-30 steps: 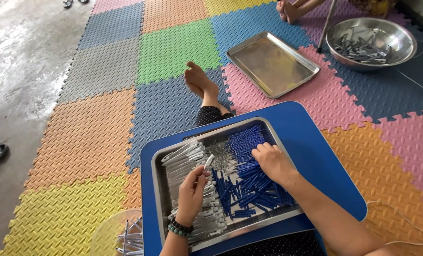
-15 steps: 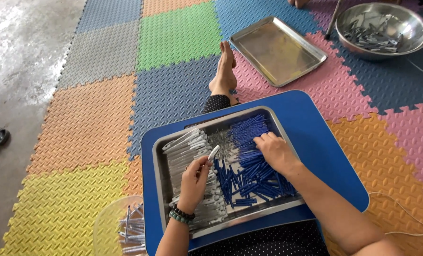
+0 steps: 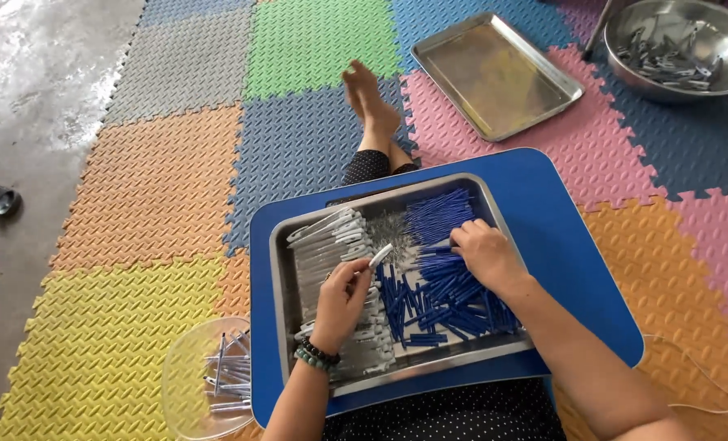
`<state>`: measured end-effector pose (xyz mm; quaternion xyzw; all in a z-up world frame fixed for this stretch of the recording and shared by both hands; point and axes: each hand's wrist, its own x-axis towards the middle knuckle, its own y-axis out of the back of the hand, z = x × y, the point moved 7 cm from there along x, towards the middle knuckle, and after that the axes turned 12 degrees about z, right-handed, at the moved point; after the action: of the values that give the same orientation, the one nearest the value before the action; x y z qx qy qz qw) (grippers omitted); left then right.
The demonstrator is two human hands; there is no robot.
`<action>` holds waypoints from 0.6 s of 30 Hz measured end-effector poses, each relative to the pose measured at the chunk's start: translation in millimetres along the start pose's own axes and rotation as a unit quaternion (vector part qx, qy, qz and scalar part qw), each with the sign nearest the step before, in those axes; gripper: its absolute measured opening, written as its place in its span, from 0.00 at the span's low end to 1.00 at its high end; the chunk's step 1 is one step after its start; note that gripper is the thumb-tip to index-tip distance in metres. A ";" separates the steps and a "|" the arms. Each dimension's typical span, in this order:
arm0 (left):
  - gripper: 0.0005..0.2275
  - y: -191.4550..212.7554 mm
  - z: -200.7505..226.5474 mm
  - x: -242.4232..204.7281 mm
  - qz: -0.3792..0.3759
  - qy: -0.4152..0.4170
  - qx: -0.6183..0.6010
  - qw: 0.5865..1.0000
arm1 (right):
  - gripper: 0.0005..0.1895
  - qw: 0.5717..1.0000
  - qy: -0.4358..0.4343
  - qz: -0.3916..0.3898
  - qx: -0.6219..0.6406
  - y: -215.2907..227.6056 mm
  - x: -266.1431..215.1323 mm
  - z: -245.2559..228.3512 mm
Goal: Assembling pens by manually joining pen bodies and caps/refills from a tray.
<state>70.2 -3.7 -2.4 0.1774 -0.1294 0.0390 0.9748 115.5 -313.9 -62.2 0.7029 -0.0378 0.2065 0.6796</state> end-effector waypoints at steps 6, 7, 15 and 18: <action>0.09 2.1 4.4 0.6 0.022 0.006 -0.017 1.000 | 0.08 0.980 -0.044 0.106 0.161 58.9 7.0 -5.6; 0.09 1.8 1.9 0.7 0.024 0.008 -0.016 1.000 | 0.08 0.980 -0.041 0.105 0.162 72.9 8.8 -9.5; 0.10 4.5 -0.2 0.4 0.030 0.003 -0.051 0.998 | 0.06 0.929 -0.071 0.158 0.326 126.7 10.1 -28.0; 0.09 0.0 6.4 0.2 0.032 -0.018 -0.050 0.998 | 0.06 0.933 -0.054 0.155 0.321 122.1 4.3 -30.4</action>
<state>68.9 -5.9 3.4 0.1253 -0.1540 0.0601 0.9782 71.4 -292.4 53.8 0.8788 -0.1147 0.2726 0.3744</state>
